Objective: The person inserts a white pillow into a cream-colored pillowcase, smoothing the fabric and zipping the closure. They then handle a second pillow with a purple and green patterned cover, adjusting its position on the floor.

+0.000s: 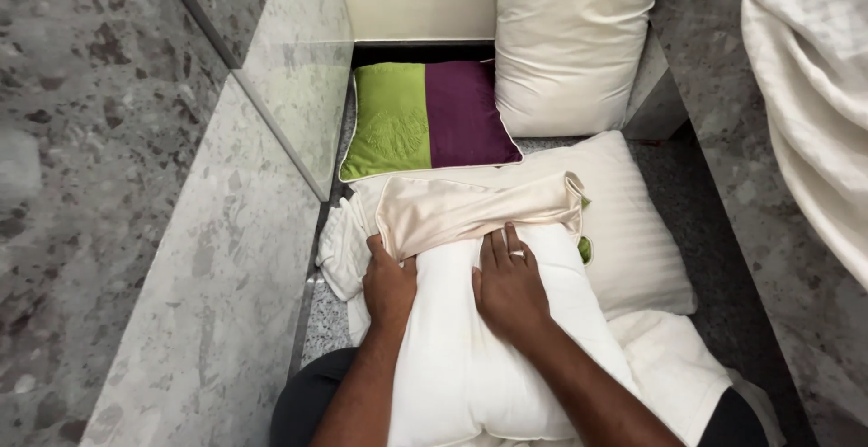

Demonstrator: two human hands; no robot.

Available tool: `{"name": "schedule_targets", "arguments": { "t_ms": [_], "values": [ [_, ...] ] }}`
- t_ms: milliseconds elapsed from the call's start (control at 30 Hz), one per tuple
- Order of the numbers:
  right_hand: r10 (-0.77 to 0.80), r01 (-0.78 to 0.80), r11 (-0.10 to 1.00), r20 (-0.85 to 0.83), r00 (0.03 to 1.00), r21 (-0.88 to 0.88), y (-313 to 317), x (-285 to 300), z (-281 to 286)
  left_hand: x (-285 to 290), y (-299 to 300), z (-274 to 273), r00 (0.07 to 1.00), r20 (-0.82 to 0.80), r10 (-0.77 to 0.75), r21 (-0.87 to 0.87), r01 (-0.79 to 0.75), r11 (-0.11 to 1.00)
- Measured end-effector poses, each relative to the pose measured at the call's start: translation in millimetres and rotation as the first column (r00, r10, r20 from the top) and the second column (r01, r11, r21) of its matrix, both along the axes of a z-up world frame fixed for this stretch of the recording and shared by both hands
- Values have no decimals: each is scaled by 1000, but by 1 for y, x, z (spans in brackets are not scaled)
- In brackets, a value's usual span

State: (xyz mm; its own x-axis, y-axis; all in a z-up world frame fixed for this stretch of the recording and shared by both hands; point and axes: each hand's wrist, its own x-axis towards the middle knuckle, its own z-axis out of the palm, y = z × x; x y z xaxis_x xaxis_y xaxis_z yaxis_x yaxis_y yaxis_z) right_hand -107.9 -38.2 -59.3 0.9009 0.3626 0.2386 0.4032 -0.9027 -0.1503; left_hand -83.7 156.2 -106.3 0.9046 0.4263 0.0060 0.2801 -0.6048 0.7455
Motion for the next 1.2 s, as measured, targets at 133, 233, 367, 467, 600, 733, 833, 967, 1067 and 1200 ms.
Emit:
{"name": "schedule_targets", "arguments": {
  "t_ms": [133, 233, 367, 467, 600, 733, 833, 967, 1067, 1200],
  "values": [
    [-30, 31, 996, 9, 1000, -89, 19, 1, -21, 4, 2, -2, 1000, -4, -1, 7, 1, 1000],
    [72, -68, 993, 48, 996, -93, 23, 13, -21, 5, 3, -10, 999, -43, -5, 33, 6, 999],
    [172, -163, 984, -185, 967, 66, 32, 41, -8, 6, -1, -14, 999, 28, -40, 107, 37, 994],
    [183, -148, 980, -321, 929, 130, 42, 68, -2, 8, -1, -17, 998, 43, -49, 124, 43, 991],
    [180, -117, 977, -388, 904, 179, 51, 110, -15, 9, -4, -18, 996, 74, -45, 166, 32, 986],
    [191, -133, 976, -390, 901, 170, 55, 116, -28, 7, -7, -20, 986, 158, -49, 161, 23, 987],
    [197, -145, 977, -393, 898, 158, 72, 121, -25, 2, -8, -14, 974, 218, -58, 124, 31, 992],
    [202, -158, 977, -399, 895, 141, 83, 125, -26, -6, 0, 5, 934, 351, -68, -73, 100, 992],
    [201, -168, 979, -411, 889, 115, 86, 128, -31, 5, 10, -16, 944, 328, -37, -442, 188, 877],
    [190, -175, 982, -430, 883, 75, 72, 119, -31, 20, 17, -60, 942, 305, -139, -601, 304, 739]
  ]
}}
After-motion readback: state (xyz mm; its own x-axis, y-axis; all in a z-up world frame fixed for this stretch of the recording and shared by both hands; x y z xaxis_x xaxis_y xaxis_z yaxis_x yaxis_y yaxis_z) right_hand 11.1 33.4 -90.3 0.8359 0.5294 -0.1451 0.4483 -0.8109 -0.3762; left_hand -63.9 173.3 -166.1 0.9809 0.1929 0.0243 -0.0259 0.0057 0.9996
